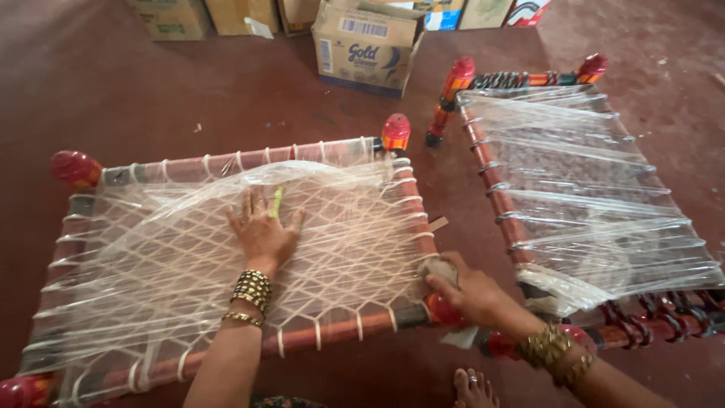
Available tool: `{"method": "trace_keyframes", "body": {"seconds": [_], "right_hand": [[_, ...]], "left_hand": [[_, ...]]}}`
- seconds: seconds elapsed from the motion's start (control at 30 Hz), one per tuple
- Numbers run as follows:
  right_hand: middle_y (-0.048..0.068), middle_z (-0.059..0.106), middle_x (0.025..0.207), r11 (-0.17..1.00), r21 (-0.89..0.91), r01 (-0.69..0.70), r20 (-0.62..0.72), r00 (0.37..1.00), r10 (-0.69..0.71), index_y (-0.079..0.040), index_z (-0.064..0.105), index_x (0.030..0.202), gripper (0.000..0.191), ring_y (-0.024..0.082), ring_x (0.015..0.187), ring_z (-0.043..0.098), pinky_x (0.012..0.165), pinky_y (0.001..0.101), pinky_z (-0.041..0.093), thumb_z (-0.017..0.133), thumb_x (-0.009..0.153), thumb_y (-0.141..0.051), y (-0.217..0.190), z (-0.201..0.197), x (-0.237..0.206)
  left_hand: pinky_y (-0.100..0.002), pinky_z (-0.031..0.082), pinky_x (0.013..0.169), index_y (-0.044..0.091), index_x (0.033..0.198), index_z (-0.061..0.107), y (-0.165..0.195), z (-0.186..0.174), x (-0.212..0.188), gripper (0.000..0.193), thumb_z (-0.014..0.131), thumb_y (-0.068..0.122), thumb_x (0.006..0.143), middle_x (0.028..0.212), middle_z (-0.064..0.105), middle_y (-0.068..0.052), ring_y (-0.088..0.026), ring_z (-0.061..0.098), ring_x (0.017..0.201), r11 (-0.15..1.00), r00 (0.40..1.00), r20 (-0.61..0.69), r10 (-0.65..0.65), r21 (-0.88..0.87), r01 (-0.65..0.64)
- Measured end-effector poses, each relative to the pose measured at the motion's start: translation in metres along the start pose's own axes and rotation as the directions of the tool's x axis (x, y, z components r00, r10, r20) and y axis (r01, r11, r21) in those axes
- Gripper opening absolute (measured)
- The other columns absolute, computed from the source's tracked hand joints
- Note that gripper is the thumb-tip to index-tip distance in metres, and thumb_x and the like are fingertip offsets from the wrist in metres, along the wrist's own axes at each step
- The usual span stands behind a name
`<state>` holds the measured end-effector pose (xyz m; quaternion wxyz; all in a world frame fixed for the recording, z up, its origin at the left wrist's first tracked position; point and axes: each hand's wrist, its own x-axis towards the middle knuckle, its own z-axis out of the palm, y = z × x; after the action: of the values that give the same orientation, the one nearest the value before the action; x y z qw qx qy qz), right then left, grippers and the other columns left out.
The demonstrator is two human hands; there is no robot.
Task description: The person sits on the floor and wipes plastic-wrapped woven cot frames with a cloth, steadying each frame with one hand while rubbing the wrapped surface and edges, moving between frames to cover different sections.
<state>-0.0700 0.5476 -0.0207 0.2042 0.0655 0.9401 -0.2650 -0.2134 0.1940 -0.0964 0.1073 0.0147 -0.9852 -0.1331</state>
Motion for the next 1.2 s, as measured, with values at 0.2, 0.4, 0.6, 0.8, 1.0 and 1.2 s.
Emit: {"method": "trace_keyframes", "body": {"seconds": [0.2,0.4,0.6,0.8,1.0,1.2], "right_hand": [[0.020,0.068,0.113,0.941,-0.334,0.042,-0.177,0.978,-0.106,-0.019,0.053,0.120,0.041,0.045,0.088,0.070,0.075,0.0558,0.056,0.057,0.093,-0.049,-0.002,0.035,-0.004],[0.020,0.064,0.121,0.402,-0.799,0.447,-0.156,0.490,-0.857,-0.013,0.058,0.095,0.023,0.035,0.098,0.067,0.087,0.0527,0.057,0.059,0.072,-0.015,-0.008,0.049,-0.025],[0.016,0.059,0.139,0.043,-0.724,0.689,-0.005,0.058,-0.998,-0.017,0.064,0.100,0.021,0.027,0.107,0.060,0.097,0.0505,0.054,0.068,0.081,-0.025,0.016,0.023,-0.016],[0.010,0.068,0.115,0.450,-0.528,0.720,-0.377,0.276,-0.884,-0.013,0.065,0.092,0.018,0.028,0.097,0.069,0.083,0.0409,0.056,0.074,0.091,-0.028,0.004,0.042,-0.026],[0.011,0.067,0.093,0.833,-0.064,0.549,-0.526,0.691,-0.496,-0.008,0.067,0.090,0.015,0.035,0.085,0.068,0.072,0.0442,0.056,0.070,0.090,-0.023,-0.010,0.029,-0.037],[0.011,0.066,0.091,0.724,-0.311,0.616,-0.547,0.507,-0.666,-0.007,0.065,0.090,0.020,0.034,0.086,0.066,0.073,0.0453,0.055,0.070,0.088,-0.026,0.000,0.023,-0.055]], "left_hand": [[-0.058,-0.004,0.123,0.025,0.151,0.049,0.000,-0.001,0.003,0.073,0.054,0.065,0.091,0.166,0.031,-0.010,-0.028,0.017,0.156,1.000,1.000,-0.002,0.001,-0.022,-0.001],[-0.058,-0.003,0.122,0.026,0.150,0.050,0.000,-0.003,0.006,0.073,0.055,0.065,0.089,0.166,0.030,-0.010,-0.027,0.017,0.155,0.999,1.000,0.004,-0.023,-0.024,0.023],[-0.059,-0.002,0.122,0.026,0.150,0.050,-0.006,-0.001,0.003,0.073,0.056,0.064,0.089,0.165,0.030,-0.010,-0.027,0.018,0.155,1.000,1.000,-0.024,-0.009,-0.026,0.009],[-0.061,-0.001,0.121,0.027,0.149,0.052,-0.012,0.002,-0.005,0.071,0.057,0.063,0.089,0.165,0.032,-0.010,-0.028,0.020,0.155,0.999,0.999,-0.053,0.008,-0.035,-0.010],[-0.060,-0.001,0.123,0.025,0.149,0.054,-0.005,0.001,-0.012,0.070,0.057,0.063,0.090,0.166,0.031,-0.011,-0.027,0.020,0.156,0.999,0.997,-0.069,0.019,-0.041,-0.022],[-0.058,0.000,0.122,0.018,0.151,0.052,0.015,-0.010,-0.029,0.068,0.053,0.056,0.094,0.169,0.025,-0.017,-0.032,0.018,0.156,0.995,0.981,-0.172,0.092,-0.014,-0.096]]}}
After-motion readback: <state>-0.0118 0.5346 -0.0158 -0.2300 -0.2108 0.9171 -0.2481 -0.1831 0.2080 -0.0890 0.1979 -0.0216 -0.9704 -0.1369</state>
